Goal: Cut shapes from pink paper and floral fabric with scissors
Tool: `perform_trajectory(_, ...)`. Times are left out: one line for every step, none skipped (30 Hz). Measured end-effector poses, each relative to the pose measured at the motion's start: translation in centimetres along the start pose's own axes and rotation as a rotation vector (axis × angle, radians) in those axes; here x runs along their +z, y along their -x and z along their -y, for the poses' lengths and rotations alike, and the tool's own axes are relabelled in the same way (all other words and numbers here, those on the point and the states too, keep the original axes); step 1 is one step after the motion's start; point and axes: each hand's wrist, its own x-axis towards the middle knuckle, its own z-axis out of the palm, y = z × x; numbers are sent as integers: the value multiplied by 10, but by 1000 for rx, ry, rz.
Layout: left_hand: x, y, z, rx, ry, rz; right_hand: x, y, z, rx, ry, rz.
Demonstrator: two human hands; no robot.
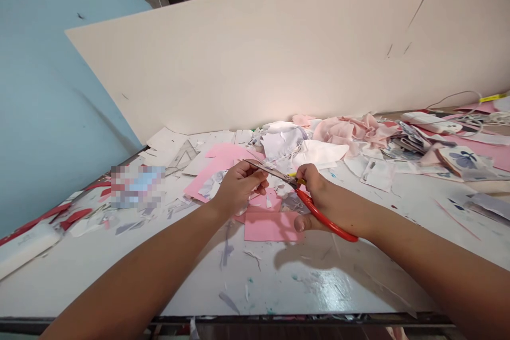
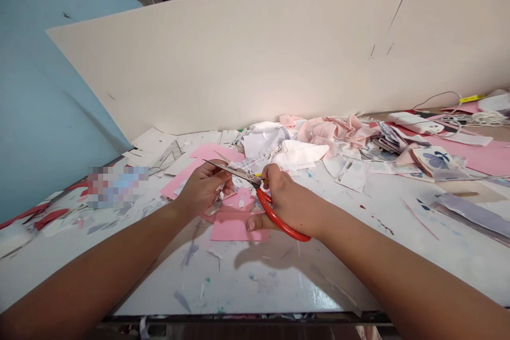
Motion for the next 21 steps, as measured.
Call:
perform_trajectory(0, 0, 0, 1, -5, 2, -1, 0, 1, 1, -4, 2)
perform_trajectory(0, 0, 0, 2, -10, 4, -1, 1, 1, -1, -12, 3)
perform_trajectory(-1, 1, 0, 1, -15, 4, -2, 1, 2, -4, -21, 1)
perform_trajectory(-1, 1, 1, -1, -19, 4, -2, 1, 3, -9, -31, -4)
perform_trajectory(-1, 1, 1, -4, -23, 3, -2, 2, 4, -10, -41, -11)
perform_trajectory(-1, 1, 1, -6, -25, 0, -2, 2, 4, -9, -51, -16)
perform_trajectory(-1, 0, 2, -5, -25, -2, -2, 2, 5, -6, -60, -20)
perform_trajectory(-2, 0, 2, -4, -23, -3, -2, 2, 5, 1, -63, -26)
perform_trajectory(-2, 0, 3, -2, -22, -1, -2, 2, 5, 8, -60, -30)
perform_trajectory(-2, 0, 3, 1, -20, 1, -2, 2, 5, 12, -55, -30)
perform_trajectory(-2, -1, 3, 4, -19, 2, -2, 2, 5, 10, -50, -32)
perform_trajectory(-2, -1, 3, 5, -20, 4, -2, 1, 4, 3, -46, -35)
perform_trajectory(-2, -1, 3, 4, -23, 4, -1, 1, 4, -3, -43, -41)
perform_trajectory(-2, 0, 3, 1, -28, 2, -1, 1, 3, -11, -45, -43)
perform_trajectory(-2, 0, 2, -3, -33, -2, -1, 0, 3, -19, -48, -45)
perform_trajectory(-1, 0, 2, -9, -39, -5, -1, 0, 2, -24, -52, -51)
perform_trajectory(-1, 0, 2, -12, -44, -8, 0, -1, 2, -29, -55, -53)
perform_trajectory(-1, 0, 1, -12, -48, -10, 0, -1, 1, -32, -58, -52)
perform_trajectory(-1, 1, 1, -11, -51, -11, 0, -2, 1, -31, -59, -54)
perform_trajectory(-1, 1, 1, -13, -53, -8, 1, -2, 1, -26, -56, -56)
perform_trajectory(-2, 1, 1, -17, -53, -7, 2, -3, 0, -18, -47, -59)
